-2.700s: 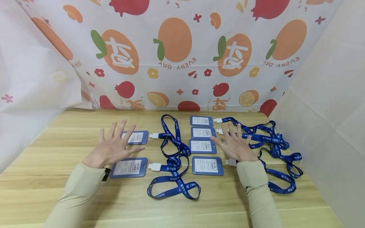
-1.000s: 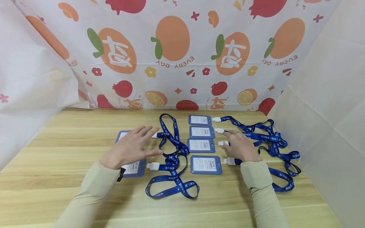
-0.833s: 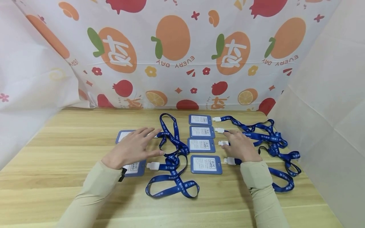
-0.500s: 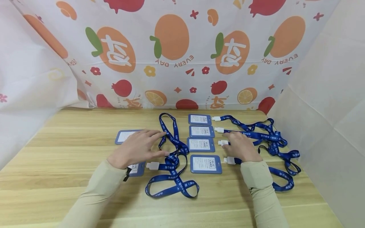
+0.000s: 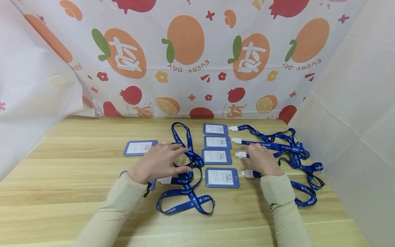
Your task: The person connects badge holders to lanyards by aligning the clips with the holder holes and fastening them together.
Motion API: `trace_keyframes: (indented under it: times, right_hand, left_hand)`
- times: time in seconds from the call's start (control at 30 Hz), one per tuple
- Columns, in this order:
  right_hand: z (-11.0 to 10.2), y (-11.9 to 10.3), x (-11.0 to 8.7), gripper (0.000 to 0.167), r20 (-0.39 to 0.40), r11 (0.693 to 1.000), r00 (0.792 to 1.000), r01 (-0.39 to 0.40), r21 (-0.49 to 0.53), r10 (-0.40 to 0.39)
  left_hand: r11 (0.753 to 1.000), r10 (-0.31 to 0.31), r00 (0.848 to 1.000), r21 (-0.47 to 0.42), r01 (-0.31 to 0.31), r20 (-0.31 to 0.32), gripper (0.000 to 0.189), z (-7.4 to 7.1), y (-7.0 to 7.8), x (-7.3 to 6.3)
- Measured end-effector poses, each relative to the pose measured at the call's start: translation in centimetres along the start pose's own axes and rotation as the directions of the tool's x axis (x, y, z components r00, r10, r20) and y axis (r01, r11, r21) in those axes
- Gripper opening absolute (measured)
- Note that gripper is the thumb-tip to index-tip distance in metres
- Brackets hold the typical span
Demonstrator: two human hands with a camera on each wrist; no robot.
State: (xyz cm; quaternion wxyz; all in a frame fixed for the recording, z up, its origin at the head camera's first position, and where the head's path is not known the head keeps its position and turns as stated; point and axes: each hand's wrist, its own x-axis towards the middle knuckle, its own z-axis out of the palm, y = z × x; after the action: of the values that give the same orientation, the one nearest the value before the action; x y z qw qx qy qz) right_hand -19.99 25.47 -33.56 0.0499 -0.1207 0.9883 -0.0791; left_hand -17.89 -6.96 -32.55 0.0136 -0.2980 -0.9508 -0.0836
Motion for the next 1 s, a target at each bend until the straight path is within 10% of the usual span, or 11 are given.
trace_keyframes:
  times: [1.0]
  right_hand:
    - [-0.4,0.6,0.1,0.02,0.003,0.997,0.997,0.076,0.019,-0.076]
  left_hand:
    - [0.984,0.174,0.984,0.035,-0.175,0.021,0.05,2.8,2.2,2.0]
